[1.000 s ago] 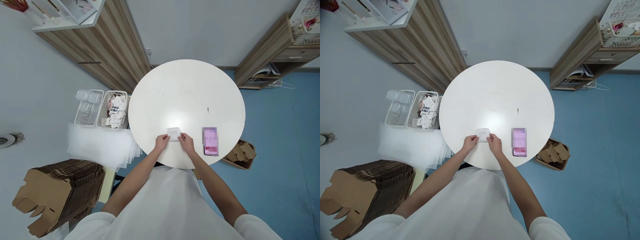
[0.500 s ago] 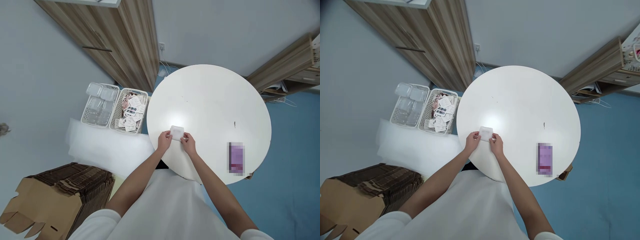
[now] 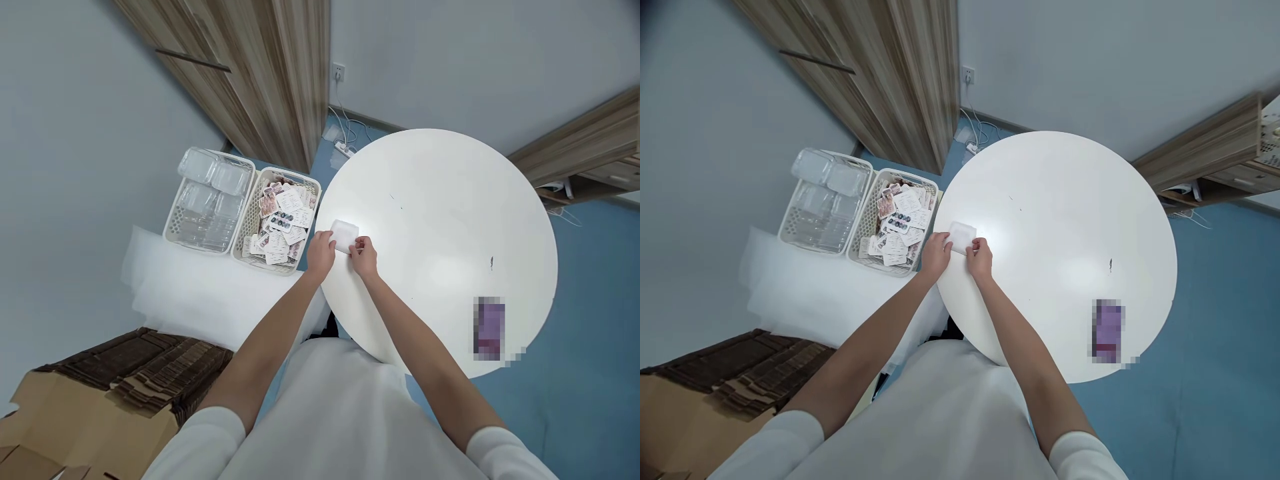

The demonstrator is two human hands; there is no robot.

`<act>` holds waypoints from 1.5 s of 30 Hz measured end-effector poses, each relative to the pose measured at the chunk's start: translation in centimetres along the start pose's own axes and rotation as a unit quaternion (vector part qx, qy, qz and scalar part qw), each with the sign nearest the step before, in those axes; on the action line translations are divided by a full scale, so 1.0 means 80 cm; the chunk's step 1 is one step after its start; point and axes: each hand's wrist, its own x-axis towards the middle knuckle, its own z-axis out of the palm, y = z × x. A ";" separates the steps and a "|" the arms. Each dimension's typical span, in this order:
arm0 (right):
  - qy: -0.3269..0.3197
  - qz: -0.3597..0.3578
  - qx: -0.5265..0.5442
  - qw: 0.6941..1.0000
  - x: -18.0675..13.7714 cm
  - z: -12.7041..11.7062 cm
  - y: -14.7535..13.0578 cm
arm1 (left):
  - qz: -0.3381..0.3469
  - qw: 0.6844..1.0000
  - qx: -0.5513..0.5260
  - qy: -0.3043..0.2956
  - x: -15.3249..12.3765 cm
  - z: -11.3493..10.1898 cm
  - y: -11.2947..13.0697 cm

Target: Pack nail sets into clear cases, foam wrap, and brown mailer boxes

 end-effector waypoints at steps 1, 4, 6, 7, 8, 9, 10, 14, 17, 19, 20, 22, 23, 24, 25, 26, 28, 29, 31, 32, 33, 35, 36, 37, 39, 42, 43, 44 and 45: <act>0.001 -0.003 -0.004 1.000 0.002 0.001 -0.002 | 0.005 1.000 0.002 0.002 0.002 0.000 -0.001; -0.003 -0.008 -0.001 1.000 0.003 0.001 -0.004 | 0.017 1.000 -0.003 -0.001 0.001 -0.001 -0.005; -0.008 -0.012 0.006 1.000 0.002 0.000 -0.004 | 0.009 1.000 -0.010 -0.005 0.000 -0.001 -0.006; -0.009 -0.014 0.008 1.000 0.002 -0.001 -0.004 | 0.002 1.000 -0.016 -0.007 -0.001 -0.001 -0.005; -0.010 -0.015 0.007 1.000 0.002 -0.001 -0.005 | -0.006 1.000 -0.022 -0.008 -0.001 0.000 -0.005; -0.010 -0.015 0.005 1.000 0.002 -0.001 -0.005 | -0.013 0.999 -0.027 -0.009 -0.001 0.001 -0.004; -0.008 -0.015 0.001 1.000 0.002 -0.001 -0.005 | -0.019 0.999 -0.033 -0.009 -0.001 0.001 -0.004; -0.001 -0.021 -0.011 1.000 0.003 0.000 -0.007 | -0.028 0.999 -0.041 -0.008 -0.001 0.002 -0.003; -0.008 -0.028 -0.013 0.999 0.005 -0.001 -0.007 | -0.032 0.998 -0.047 -0.008 -0.003 0.002 -0.005; -0.019 -0.028 -0.007 0.999 0.004 -0.004 -0.007 | -0.031 0.998 -0.050 -0.009 -0.005 0.002 -0.006; -0.024 -0.028 -0.003 0.999 0.003 -0.006 -0.007 | -0.027 0.998 -0.050 -0.007 -0.006 0.002 -0.006; -0.026 -0.029 0.001 0.999 -0.001 -0.012 -0.006 | -0.013 0.999 -0.047 0.000 -0.010 0.002 -0.006; -0.023 -0.030 0.001 0.999 -0.004 -0.016 -0.005 | -0.005 0.999 -0.047 0.003 -0.012 0.002 -0.005; -0.018 -0.030 0.000 0.999 -0.008 -0.021 -0.004 | 0.002 0.999 -0.049 0.005 -0.015 0.002 -0.004; -0.012 -0.028 -0.002 1.000 -0.013 -0.026 -0.001 | 0.005 0.999 -0.051 0.007 -0.018 0.001 -0.004; -0.007 -0.025 -0.005 1.000 -0.019 -0.031 0.002 | 0.005 0.999 -0.053 0.008 -0.023 0.001 -0.003; 0.001 -0.014 -0.007 1.000 -0.033 -0.044 0.013 | 0.005 0.998 -0.055 0.011 -0.033 0.000 -0.002; 0.003 -0.009 -0.006 1.000 -0.041 -0.051 0.021 | 0.006 0.998 -0.056 0.010 -0.040 -0.001 -0.003; 0.009 0.005 -0.002 1.000 -0.060 -0.066 0.040 | 0.013 0.999 -0.052 0.005 -0.055 -0.001 -0.003; 0.014 0.013 0.003 1.000 -0.070 -0.073 0.051 | 0.019 0.999 -0.048 -0.002 -0.063 -0.001 -0.004; 0.017 0.022 0.010 1.000 -0.081 -0.080 0.063 | 0.022 0.999 -0.042 -0.010 -0.073 -0.001 -0.005; 0.027 0.051 0.032 0.998 -0.105 -0.093 0.085 | 0.031 0.999 -0.031 -0.031 -0.093 0.000 -0.006; 0.031 0.063 0.046 0.997 -0.117 -0.099 0.095 | 0.036 0.998 -0.026 -0.043 -0.104 0.000 -0.006; 0.029 0.073 0.063 0.995 -0.129 -0.104 0.104 | 0.043 0.997 -0.022 -0.054 -0.115 0.000 -0.006; 0.024 0.093 0.094 0.991 -0.152 -0.114 0.118 | 0.053 0.996 -0.021 -0.075 -0.139 0.000 -0.004; -0.007 0.099 0.111 0.989 -0.179 -0.126 0.128 | 0.046 0.992 -0.037 -0.108 -0.173 0.001 0.006; -0.020 0.096 0.110 0.989 -0.185 -0.129 0.129 | 0.043 0.990 -0.050 -0.126 -0.184 0.001 0.011; -0.033 0.090 0.107 0.990 -0.190 -0.132 0.130 | 0.039 0.986 -0.066 -0.147 -0.193 0.002 0.018; -0.049 0.081 0.102 0.990 -0.194 -0.134 0.130 | 0.032 0.982 -0.082 -0.168 -0.202 0.003 0.025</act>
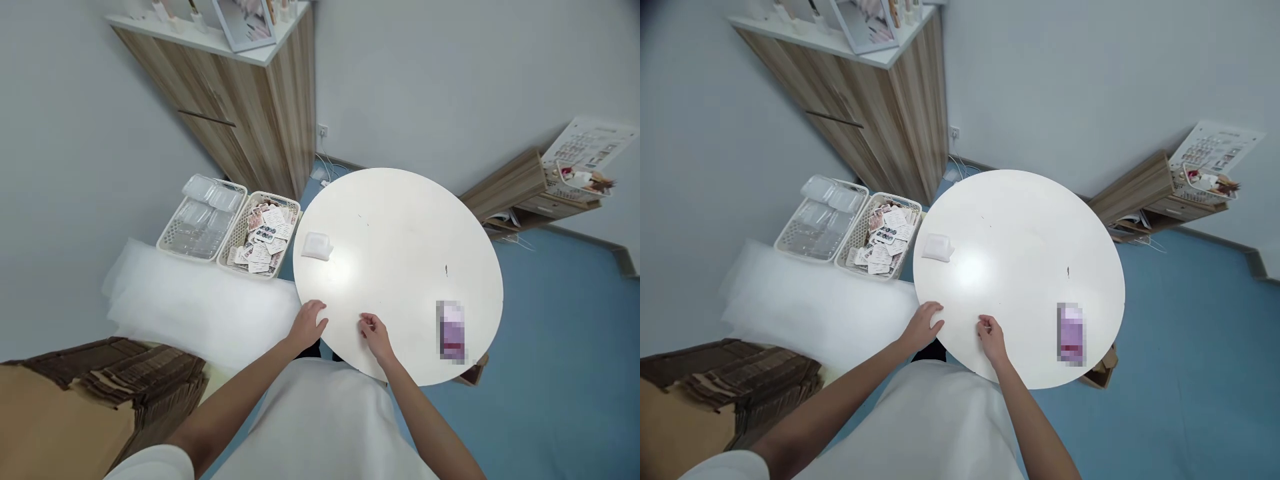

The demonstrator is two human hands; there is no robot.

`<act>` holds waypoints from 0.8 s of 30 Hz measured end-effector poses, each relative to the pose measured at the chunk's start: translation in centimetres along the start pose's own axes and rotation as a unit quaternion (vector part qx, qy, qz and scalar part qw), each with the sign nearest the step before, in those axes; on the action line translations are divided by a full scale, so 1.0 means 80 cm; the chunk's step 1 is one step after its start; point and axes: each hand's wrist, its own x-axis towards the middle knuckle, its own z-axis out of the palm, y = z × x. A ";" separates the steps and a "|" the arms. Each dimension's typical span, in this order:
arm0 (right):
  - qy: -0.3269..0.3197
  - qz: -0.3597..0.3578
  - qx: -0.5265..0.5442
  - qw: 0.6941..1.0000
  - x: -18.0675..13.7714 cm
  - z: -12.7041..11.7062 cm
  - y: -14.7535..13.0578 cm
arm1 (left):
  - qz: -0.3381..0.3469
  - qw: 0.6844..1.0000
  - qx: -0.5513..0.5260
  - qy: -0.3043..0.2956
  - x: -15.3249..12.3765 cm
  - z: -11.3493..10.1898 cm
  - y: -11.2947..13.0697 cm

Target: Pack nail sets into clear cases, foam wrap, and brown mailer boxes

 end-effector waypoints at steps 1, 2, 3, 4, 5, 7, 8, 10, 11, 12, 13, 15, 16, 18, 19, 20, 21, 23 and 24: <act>-0.018 -0.009 -0.008 1.000 -0.003 -0.002 0.001 | -0.008 1.000 -0.017 -0.017 -0.007 0.005 0.008; -0.040 -0.020 -0.018 0.999 -0.004 -0.005 0.002 | -0.019 0.999 -0.030 -0.026 -0.014 0.009 0.016; -0.063 -0.031 -0.028 0.997 -0.004 -0.007 0.003 | -0.034 0.998 -0.038 -0.026 -0.021 0.012 0.024; -0.085 -0.043 -0.039 0.995 -0.004 -0.008 0.005 | -0.050 0.998 -0.041 -0.020 -0.029 0.014 0.031; -0.104 -0.056 -0.052 0.992 -0.002 -0.009 0.006 | -0.064 0.997 -0.042 -0.009 -0.038 0.015 0.038; -0.129 -0.089 -0.085 0.984 0.001 -0.007 0.009 | -0.082 0.996 -0.041 0.011 -0.059 0.014 0.048; -0.139 -0.108 -0.108 0.979 0.003 -0.003 0.009 | -0.089 0.995 -0.040 0.020 -0.072 0.012 0.051; -0.175 -0.145 -0.157 0.961 0.005 0.008 0.005 | -0.107 0.993 -0.037 0.045 -0.101 0.004 0.053; -0.205 -0.165 -0.180 0.948 0.005 0.017 0.001 | -0.120 0.990 -0.035 0.063 -0.116 0.000 0.051; -0.237 -0.186 -0.202 0.932 0.004 0.026 -0.004 | -0.135 0.987 -0.033 0.083 -0.131 -0.005 0.048; -0.269 -0.207 -0.222 0.914 0.002 0.036 -0.010 | -0.152 0.982 -0.031 0.106 -0.146 -0.009 0.043; -0.319 -0.251 -0.261 0.876 -0.004 0.058 -0.022 | -0.180 0.971 -0.029 0.152 -0.174 -0.018 0.031; -0.336 -0.272 -0.281 0.857 -0.008 0.070 -0.028 | -0.191 0.965 -0.027 0.175 -0.187 -0.024 0.024; -0.359 -0.308 -0.317 0.822 -0.016 0.093 -0.040 | -0.204 0.953 -0.021 0.222 -0.210 -0.037 0.009; -0.367 -0.324 -0.334 0.805 -0.021 0.106 -0.046 | -0.208 0.946 -0.016 0.248 -0.222 -0.046 0.001; -0.376 -0.339 -0.350 0.788 -0.026 0.119 -0.052 | -0.211 0.939 -0.009 0.273 -0.233 -0.057 -0.007; -0.386 -0.353 -0.363 0.771 -0.032 0.133 -0.060 | -0.214 0.930 0.000 0.300 -0.245 -0.069 -0.015; -0.414 -0.385 -0.381 0.731 -0.048 0.166 -0.077 | -0.223 0.911 0.025 0.345 -0.273 -0.096 -0.033; -0.431 -0.405 -0.387 0.707 -0.058 0.185 -0.087 | -0.233 0.901 0.039 0.363 -0.289 -0.110 -0.044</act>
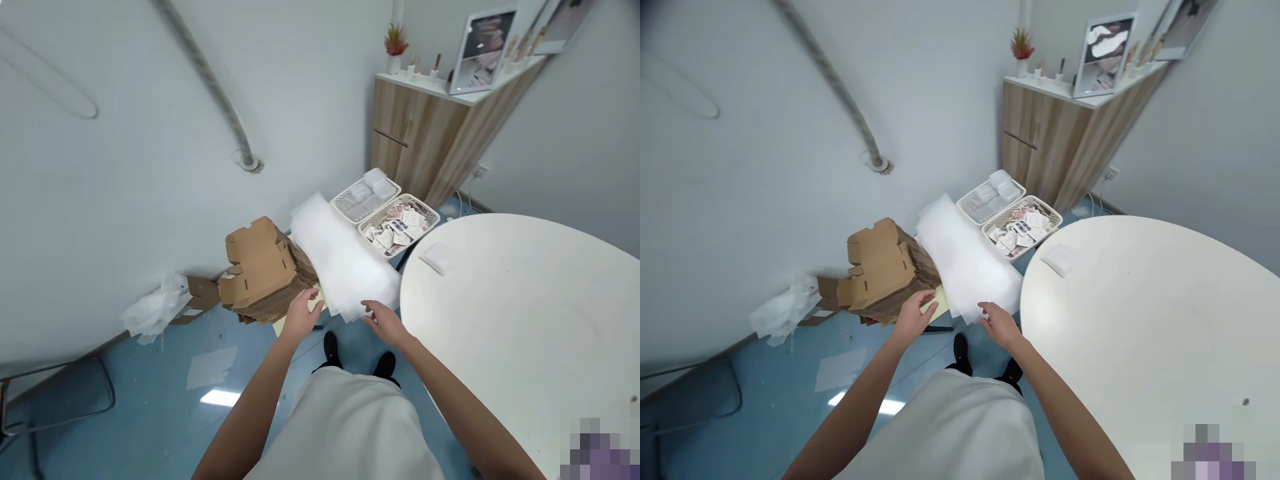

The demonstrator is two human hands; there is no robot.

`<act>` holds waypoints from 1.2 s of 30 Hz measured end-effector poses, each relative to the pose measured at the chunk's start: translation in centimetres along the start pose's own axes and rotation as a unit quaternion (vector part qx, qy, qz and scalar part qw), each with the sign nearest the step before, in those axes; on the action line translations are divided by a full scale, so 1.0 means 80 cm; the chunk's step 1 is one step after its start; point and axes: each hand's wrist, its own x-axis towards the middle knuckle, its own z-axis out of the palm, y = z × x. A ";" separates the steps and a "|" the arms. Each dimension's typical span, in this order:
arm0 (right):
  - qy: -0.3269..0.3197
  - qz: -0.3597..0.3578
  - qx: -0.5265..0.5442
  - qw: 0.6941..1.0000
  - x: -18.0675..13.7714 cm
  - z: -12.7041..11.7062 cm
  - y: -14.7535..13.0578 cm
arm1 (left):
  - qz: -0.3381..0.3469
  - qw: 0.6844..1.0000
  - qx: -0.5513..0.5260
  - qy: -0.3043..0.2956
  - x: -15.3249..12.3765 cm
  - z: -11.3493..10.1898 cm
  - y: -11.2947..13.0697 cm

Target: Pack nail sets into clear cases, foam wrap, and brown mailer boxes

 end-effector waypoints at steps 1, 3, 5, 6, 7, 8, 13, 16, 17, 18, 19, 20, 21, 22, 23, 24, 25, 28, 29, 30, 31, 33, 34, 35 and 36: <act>-0.013 -0.029 -0.017 0.999 0.019 0.001 -0.019 | -0.009 1.000 0.016 0.020 0.003 -0.018 -0.016; -0.021 -0.078 -0.063 0.995 0.060 0.005 -0.064 | -0.033 0.996 0.060 0.050 0.009 -0.052 -0.052; 0.009 -0.104 -0.124 0.987 0.103 0.014 -0.112 | -0.059 0.989 0.120 0.064 0.013 -0.082 -0.089; 0.028 -0.110 -0.155 0.981 0.124 0.021 -0.135 | -0.070 0.984 0.150 0.066 0.015 -0.094 -0.106; 0.044 -0.106 -0.186 0.976 0.144 0.028 -0.157 | -0.078 0.980 0.174 0.065 0.016 -0.104 -0.122; 0.058 -0.092 -0.215 0.971 0.162 0.035 -0.177 | -0.083 0.976 0.194 0.062 0.018 -0.113 -0.136; 0.091 -0.012 -0.313 0.945 0.225 0.066 -0.233 | -0.116 0.968 0.221 0.008 0.019 -0.136 -0.181; 0.112 0.029 -0.340 0.933 0.243 0.074 -0.237 | -0.117 0.969 0.218 -0.019 0.016 -0.136 -0.195; 0.111 0.040 -0.344 0.931 0.247 0.075 -0.236 | -0.112 0.969 0.219 -0.020 0.015 -0.136 -0.199; 0.106 0.048 -0.350 0.929 0.249 0.075 -0.235 | -0.106 0.970 0.220 -0.016 0.014 -0.135 -0.203; 0.098 0.051 -0.360 0.926 0.252 0.076 -0.234 | -0.100 0.970 0.220 -0.011 0.013 -0.134 -0.206; 0.092 0.048 -0.373 0.922 0.253 0.076 -0.233 | -0.094 0.971 0.219 -0.005 0.012 -0.133 -0.208; 0.091 0.039 -0.388 0.916 0.254 0.076 -0.234 | -0.088 0.973 0.216 0.000 0.012 -0.133 -0.211; 0.096 0.027 -0.404 0.909 0.254 0.076 -0.234 | -0.082 0.974 0.212 0.003 0.012 -0.133 -0.213; 0.105 0.015 -0.416 0.903 0.254 0.077 -0.236 | -0.079 0.975 0.208 0.004 0.013 -0.134 -0.215; 0.114 0.007 -0.422 0.899 0.254 0.077 -0.238 | -0.078 0.976 0.204 0.004 0.014 -0.135 -0.217; 0.120 0.001 -0.421 0.899 0.254 0.078 -0.240 | -0.078 0.977 0.198 0.003 0.015 -0.137 -0.219; 0.114 -0.002 -0.385 0.916 0.252 0.077 -0.246 | -0.080 0.982 0.174 0.000 0.020 -0.142 -0.223; 0.108 0.001 -0.361 0.926 0.252 0.075 -0.248 | -0.077 0.984 0.163 0.000 0.021 -0.144 -0.224; 0.106 0.006 -0.330 0.938 0.252 0.073 -0.248 | -0.074 0.986 0.152 0.003 0.022 -0.147 -0.225; 0.106 0.014 -0.292 0.951 0.252 0.070 -0.249 | -0.070 0.988 0.140 0.006 0.023 -0.149 -0.226; 0.111 0.033 -0.202 0.973 0.251 0.063 -0.249 | -0.053 0.992 0.112 0.016 0.023 -0.153 -0.227; 0.111 0.040 -0.158 0.980 0.251 0.059 -0.248 | -0.037 0.994 0.098 0.021 0.022 -0.155 -0.227; 0.109 0.046 -0.120 0.986 0.251 0.055 -0.248 | -0.016 0.996 0.086 0.025 0.021 -0.157 -0.226; 0.104 0.051 -0.091 0.989 0.250 0.051 -0.248 | 0.008 0.997 0.077 0.028 0.020 -0.158 -0.224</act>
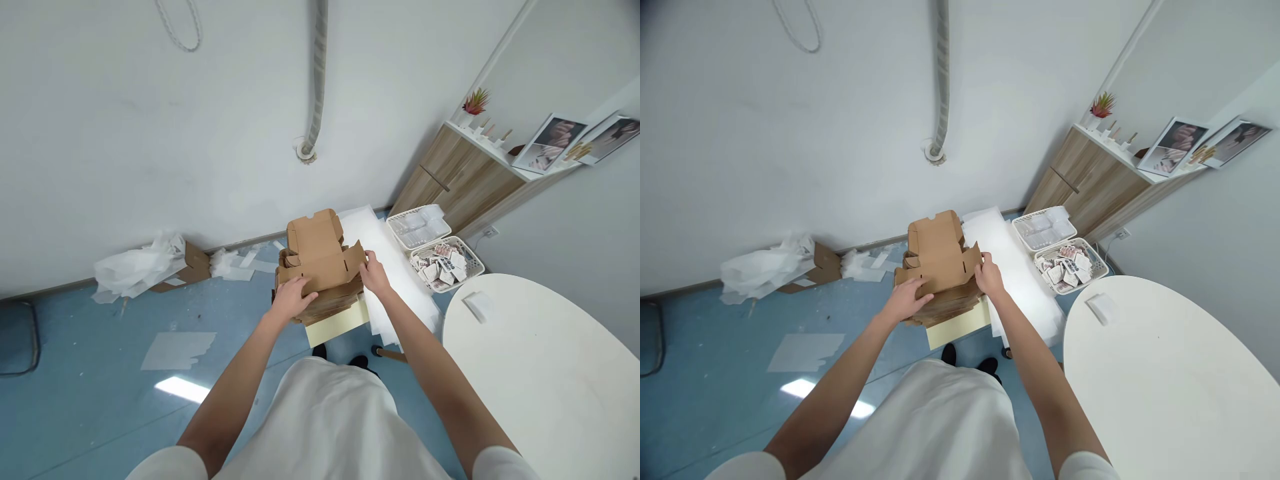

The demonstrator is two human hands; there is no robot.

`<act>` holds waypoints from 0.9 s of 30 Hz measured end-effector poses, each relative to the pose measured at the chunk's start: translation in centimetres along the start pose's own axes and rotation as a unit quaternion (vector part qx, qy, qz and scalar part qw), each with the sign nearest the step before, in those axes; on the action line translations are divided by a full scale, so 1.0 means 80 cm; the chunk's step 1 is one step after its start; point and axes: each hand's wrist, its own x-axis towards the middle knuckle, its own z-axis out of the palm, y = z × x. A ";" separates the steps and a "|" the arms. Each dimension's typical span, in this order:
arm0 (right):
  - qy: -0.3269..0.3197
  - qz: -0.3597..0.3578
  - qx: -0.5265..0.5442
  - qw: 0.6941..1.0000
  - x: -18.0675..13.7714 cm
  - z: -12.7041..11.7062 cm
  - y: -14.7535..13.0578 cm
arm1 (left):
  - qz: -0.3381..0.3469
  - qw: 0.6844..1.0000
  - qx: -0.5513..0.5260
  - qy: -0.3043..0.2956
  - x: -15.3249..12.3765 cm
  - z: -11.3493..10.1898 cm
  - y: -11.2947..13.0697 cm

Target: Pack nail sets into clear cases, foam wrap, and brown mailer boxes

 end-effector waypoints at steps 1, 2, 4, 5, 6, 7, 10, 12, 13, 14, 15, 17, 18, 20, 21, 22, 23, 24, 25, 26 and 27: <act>-0.006 0.007 0.020 1.000 0.000 -0.004 0.001 | 0.024 1.000 -0.006 0.004 -0.001 -0.001 0.002; -0.010 0.013 0.032 0.999 0.001 -0.008 0.001 | 0.043 0.999 -0.008 0.009 -0.003 -0.001 0.004; -0.008 0.017 0.038 0.999 0.002 -0.015 0.000 | 0.061 0.998 -0.007 0.026 -0.005 -0.001 0.010; -0.001 0.016 0.037 0.999 0.003 -0.018 -0.001 | 0.061 0.997 -0.006 0.039 -0.006 0.000 0.013; 0.007 0.015 0.032 0.999 0.004 -0.021 -0.003 | 0.060 0.997 -0.005 0.052 -0.007 0.001 0.016; 0.014 0.014 0.023 1.000 0.006 -0.024 -0.006 | 0.060 0.996 -0.004 0.065 -0.008 0.002 0.020; 0.017 0.005 -0.044 0.999 0.011 -0.028 -0.015 | 0.067 0.993 0.004 0.097 -0.009 0.005 0.030; 0.019 -0.005 -0.100 0.995 0.012 -0.028 -0.022 | 0.068 0.991 0.006 0.119 -0.010 0.006 0.038; 0.024 0.001 -0.123 0.992 0.012 -0.028 -0.024 | 0.066 0.989 0.005 0.130 -0.011 0.007 0.042; 0.025 0.010 -0.141 0.990 0.012 -0.028 -0.026 | 0.063 0.988 0.003 0.141 -0.012 0.008 0.046; 0.021 0.022 -0.154 0.988 0.010 -0.029 -0.028 | 0.062 0.986 0.001 0.152 -0.013 0.009 0.050; 0.004 0.035 -0.165 0.986 0.005 -0.033 -0.028 | 0.062 0.983 0.000 0.171 -0.018 0.013 0.059; 0.001 0.032 -0.164 0.986 0.002 -0.037 -0.026 | 0.062 0.982 0.003 0.178 -0.021 0.015 0.064; 0.023 0.014 -0.150 0.988 -0.010 -0.051 -0.020 | 0.055 0.981 0.013 0.187 -0.027 0.022 0.077; 0.043 0.000 -0.138 0.989 -0.017 -0.061 -0.015 | 0.051 0.981 0.019 0.188 -0.030 0.026 0.085; 0.065 -0.016 -0.122 0.990 -0.027 -0.072 -0.008 | 0.049 0.981 0.024 0.187 -0.034 0.031 0.095; 0.088 -0.030 -0.101 0.991 -0.039 -0.085 0.001 | 0.049 0.981 0.028 0.186 -0.037 0.036 0.107; 0.108 -0.041 -0.075 0.990 -0.053 -0.099 0.012 | 0.051 0.981 0.030 0.185 -0.040 0.042 0.120; 0.127 -0.045 -0.042 0.990 -0.070 -0.113 0.025 | 0.052 0.981 0.030 0.187 -0.042 0.048 0.135; 0.144 -0.040 0.000 0.989 -0.088 -0.127 0.039 | 0.050 0.980 0.028 0.191 -0.044 0.055 0.151; 0.158 -0.027 0.049 0.986 -0.108 -0.140 0.056 | 0.043 0.979 0.024 0.197 -0.046 0.062 0.169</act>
